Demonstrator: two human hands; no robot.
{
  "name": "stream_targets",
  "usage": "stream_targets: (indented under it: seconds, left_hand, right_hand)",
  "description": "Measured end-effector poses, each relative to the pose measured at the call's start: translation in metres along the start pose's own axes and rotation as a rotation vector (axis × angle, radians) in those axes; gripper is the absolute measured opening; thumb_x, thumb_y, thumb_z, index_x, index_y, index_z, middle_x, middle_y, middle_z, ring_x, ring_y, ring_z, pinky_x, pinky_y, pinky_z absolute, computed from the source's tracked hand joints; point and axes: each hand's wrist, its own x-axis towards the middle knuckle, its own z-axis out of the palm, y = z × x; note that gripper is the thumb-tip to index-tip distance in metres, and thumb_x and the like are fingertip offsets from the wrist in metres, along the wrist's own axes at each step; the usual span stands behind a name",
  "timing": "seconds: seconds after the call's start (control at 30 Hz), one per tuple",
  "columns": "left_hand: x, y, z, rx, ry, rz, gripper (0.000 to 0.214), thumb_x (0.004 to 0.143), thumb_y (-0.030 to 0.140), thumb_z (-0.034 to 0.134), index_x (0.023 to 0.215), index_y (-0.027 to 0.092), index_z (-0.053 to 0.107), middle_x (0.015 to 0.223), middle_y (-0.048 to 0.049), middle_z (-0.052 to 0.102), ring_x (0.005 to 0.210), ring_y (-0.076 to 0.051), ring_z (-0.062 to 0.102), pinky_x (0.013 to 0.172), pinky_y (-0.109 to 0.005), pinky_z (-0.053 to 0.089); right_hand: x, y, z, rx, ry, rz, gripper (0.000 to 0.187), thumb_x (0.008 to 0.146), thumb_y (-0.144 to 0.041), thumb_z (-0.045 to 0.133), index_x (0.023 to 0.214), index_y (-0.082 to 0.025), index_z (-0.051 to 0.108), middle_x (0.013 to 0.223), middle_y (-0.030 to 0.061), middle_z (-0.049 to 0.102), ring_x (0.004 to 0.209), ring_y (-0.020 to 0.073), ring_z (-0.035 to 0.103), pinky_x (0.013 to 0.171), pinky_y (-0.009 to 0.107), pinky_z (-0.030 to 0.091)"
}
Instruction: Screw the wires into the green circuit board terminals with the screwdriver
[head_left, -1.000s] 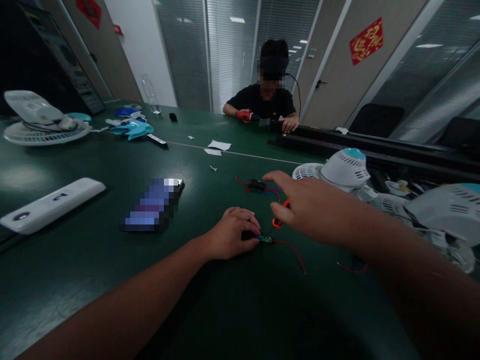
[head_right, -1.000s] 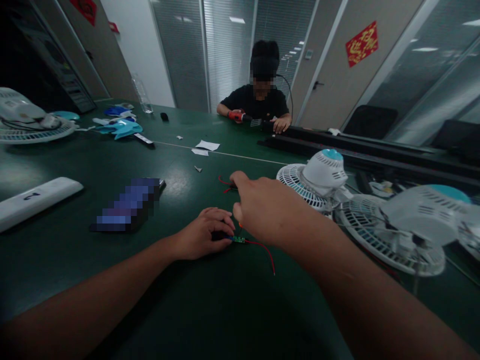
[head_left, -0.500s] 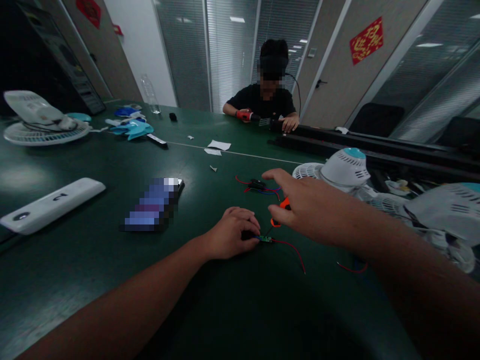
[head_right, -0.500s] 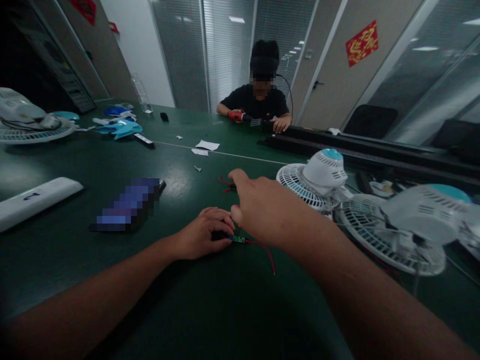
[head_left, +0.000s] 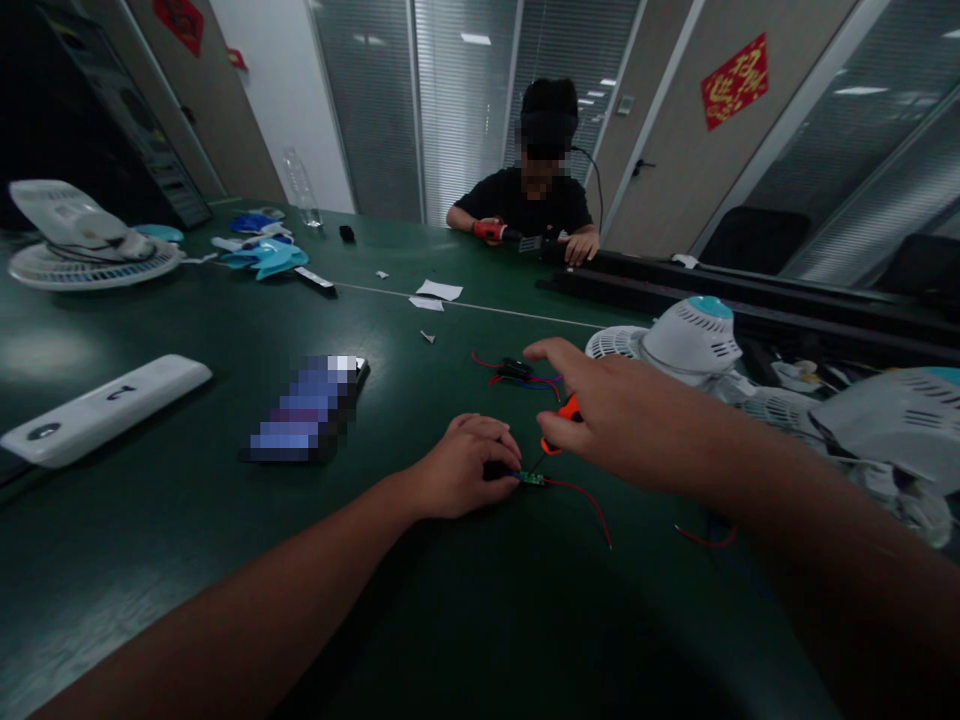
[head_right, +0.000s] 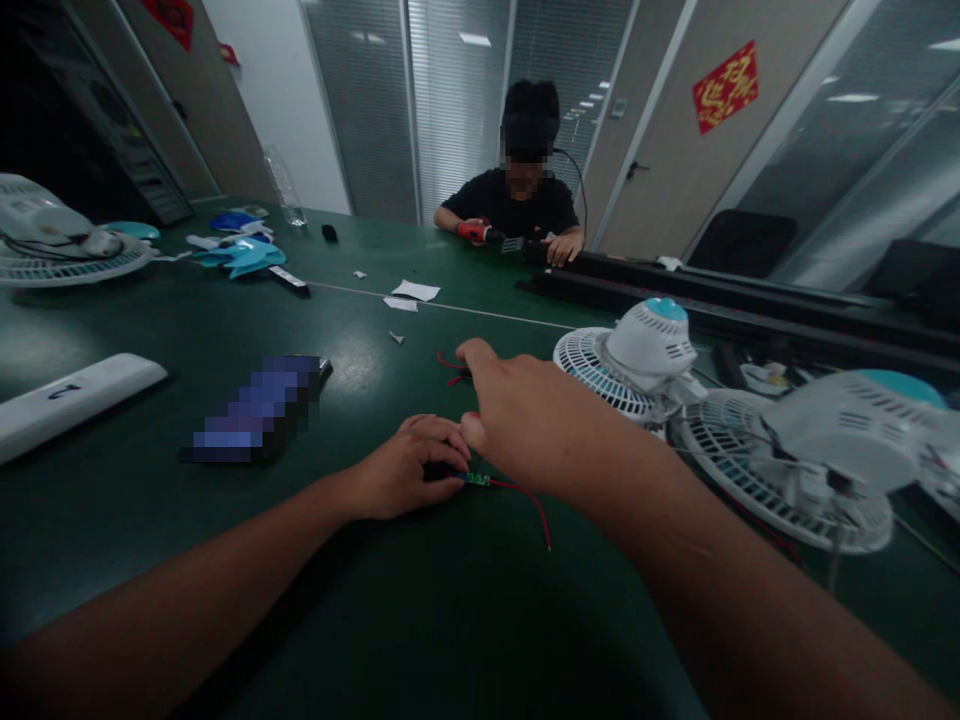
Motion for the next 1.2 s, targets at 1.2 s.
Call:
stream_targets:
  seconds: [1.2]
  left_hand:
    - [0.0004,-0.0041,0.0026,-0.012,0.006,0.015,0.012,0.078,0.026,0.067,0.089,0.023,0.071,0.104,-0.0007,0.069,0.115,-0.023,0.054,0.106,-0.046,0.026]
  right_hand:
    - [0.0034,-0.0038,0.0000,-0.066,-0.018,0.092,0.043,0.092,-0.038,0.036,0.120,-0.019,0.062,0.091,0.0152,0.074,0.080,0.0340,0.068,0.059,0.038,0.042]
